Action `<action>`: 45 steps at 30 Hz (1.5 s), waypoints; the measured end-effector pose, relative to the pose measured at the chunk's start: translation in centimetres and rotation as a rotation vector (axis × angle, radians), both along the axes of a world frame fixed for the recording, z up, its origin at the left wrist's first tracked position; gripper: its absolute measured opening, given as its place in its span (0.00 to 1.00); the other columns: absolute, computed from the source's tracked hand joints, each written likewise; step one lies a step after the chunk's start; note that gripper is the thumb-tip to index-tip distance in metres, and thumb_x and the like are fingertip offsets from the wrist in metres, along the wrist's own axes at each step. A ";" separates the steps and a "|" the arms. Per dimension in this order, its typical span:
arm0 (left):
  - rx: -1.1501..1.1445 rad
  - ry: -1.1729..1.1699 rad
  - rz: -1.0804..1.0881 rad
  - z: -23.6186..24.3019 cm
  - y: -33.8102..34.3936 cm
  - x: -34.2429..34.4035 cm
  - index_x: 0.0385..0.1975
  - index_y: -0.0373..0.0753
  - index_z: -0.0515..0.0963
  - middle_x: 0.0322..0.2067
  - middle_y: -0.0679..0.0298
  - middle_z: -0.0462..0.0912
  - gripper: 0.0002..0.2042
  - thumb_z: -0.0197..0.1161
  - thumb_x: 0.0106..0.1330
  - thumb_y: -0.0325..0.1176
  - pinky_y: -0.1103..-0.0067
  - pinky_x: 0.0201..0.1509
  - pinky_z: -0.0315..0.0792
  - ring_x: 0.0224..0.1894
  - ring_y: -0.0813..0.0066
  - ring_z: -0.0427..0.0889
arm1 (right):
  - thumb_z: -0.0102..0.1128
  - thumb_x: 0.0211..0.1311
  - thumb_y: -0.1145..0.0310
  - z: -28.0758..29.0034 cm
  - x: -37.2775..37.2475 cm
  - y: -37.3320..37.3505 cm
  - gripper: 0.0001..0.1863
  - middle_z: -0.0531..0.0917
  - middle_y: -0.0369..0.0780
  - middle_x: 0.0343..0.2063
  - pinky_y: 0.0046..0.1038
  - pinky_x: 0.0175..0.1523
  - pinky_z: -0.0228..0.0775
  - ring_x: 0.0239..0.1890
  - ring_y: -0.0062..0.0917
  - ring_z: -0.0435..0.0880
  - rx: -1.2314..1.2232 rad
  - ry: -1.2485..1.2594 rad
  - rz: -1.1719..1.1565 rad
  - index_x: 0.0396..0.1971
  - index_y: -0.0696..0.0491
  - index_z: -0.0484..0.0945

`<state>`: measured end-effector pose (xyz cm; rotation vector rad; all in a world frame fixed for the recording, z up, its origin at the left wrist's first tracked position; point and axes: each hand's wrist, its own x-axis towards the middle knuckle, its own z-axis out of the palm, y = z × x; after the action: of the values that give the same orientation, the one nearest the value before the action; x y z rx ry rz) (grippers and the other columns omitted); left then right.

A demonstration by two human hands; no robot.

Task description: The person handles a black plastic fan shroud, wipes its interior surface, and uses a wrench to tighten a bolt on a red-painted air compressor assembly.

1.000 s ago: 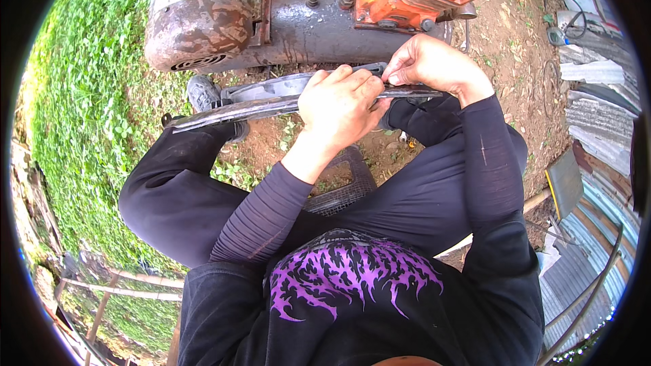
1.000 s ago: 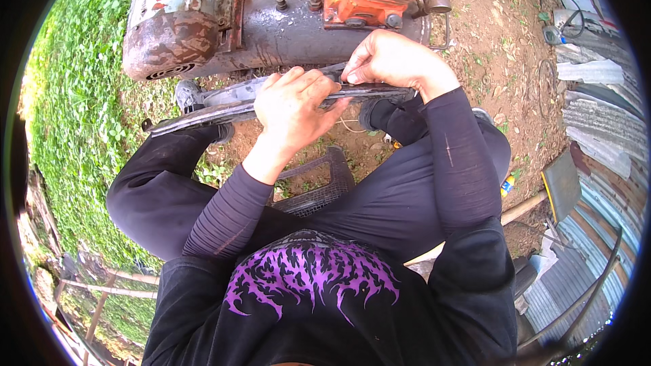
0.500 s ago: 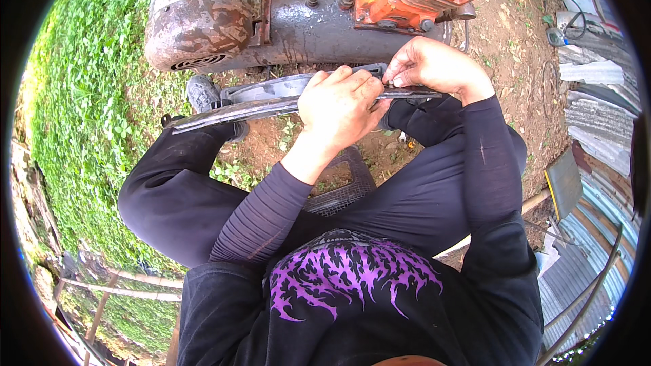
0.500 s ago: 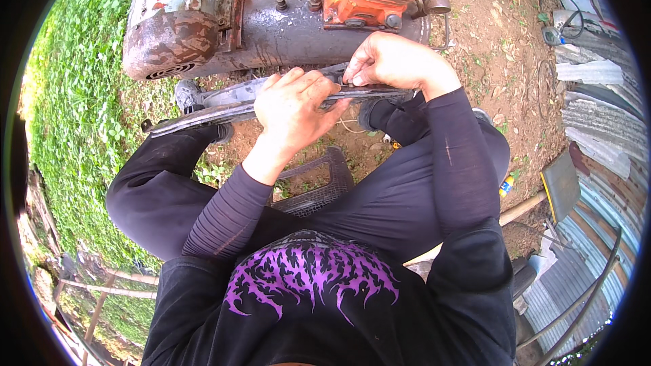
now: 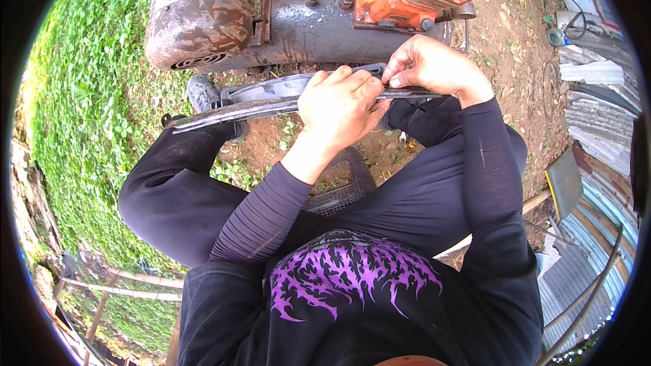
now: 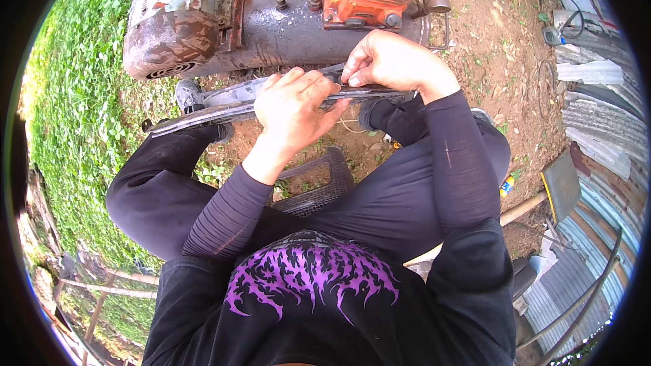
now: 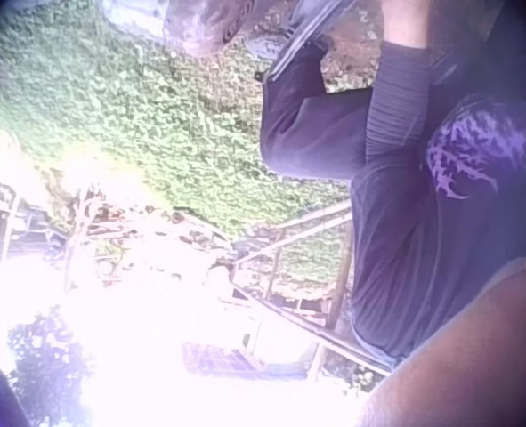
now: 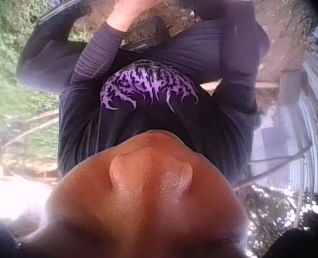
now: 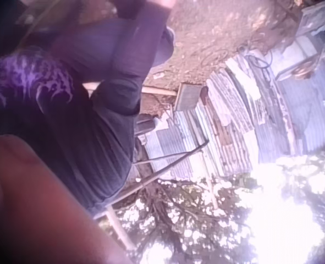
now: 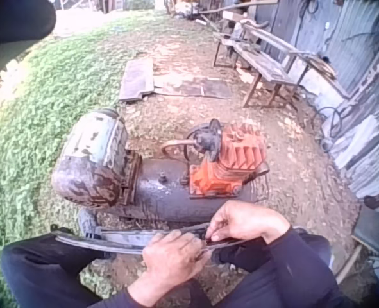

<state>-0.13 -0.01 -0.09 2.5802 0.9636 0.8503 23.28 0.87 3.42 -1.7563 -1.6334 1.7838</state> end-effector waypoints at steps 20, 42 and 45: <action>-0.076 0.008 0.016 0.4 0.2 0.4 0.28 0.51 0.83 0.27 0.75 0.82 0.14 0.83 0.47 0.45 0.71 0.35 0.71 0.32 0.71 0.83 | 0.73 0.62 0.76 0.8 0.5 -2.3 0.17 0.93 0.41 0.41 0.29 0.54 0.82 0.43 0.22 0.89 0.040 0.028 -0.153 0.51 0.60 0.89; -1.802 -0.655 0.499 1.6 -4.7 -1.7 0.74 0.24 0.56 0.61 0.39 0.76 0.59 0.72 0.62 0.72 0.56 0.56 0.76 0.60 0.51 0.80 | 0.66 0.41 0.82 -1.5 -1.5 -3.3 0.19 0.86 0.45 0.35 0.34 0.49 0.79 0.41 0.34 0.86 0.559 -0.213 -0.113 0.39 0.63 0.82; -1.714 -0.878 0.467 -0.1 -3.0 -1.5 0.83 0.37 0.39 0.72 0.27 0.59 0.62 0.69 0.64 0.71 0.41 0.66 0.72 0.72 0.35 0.68 | 0.66 0.40 0.82 -0.9 -2.4 -4.0 0.18 0.86 0.43 0.33 0.33 0.48 0.79 0.39 0.30 0.85 0.501 -0.178 -0.128 0.38 0.63 0.83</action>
<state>-1.62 -2.96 -0.22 0.4737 1.1256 0.5945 20.85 -3.14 2.57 -1.7587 -1.7855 1.0626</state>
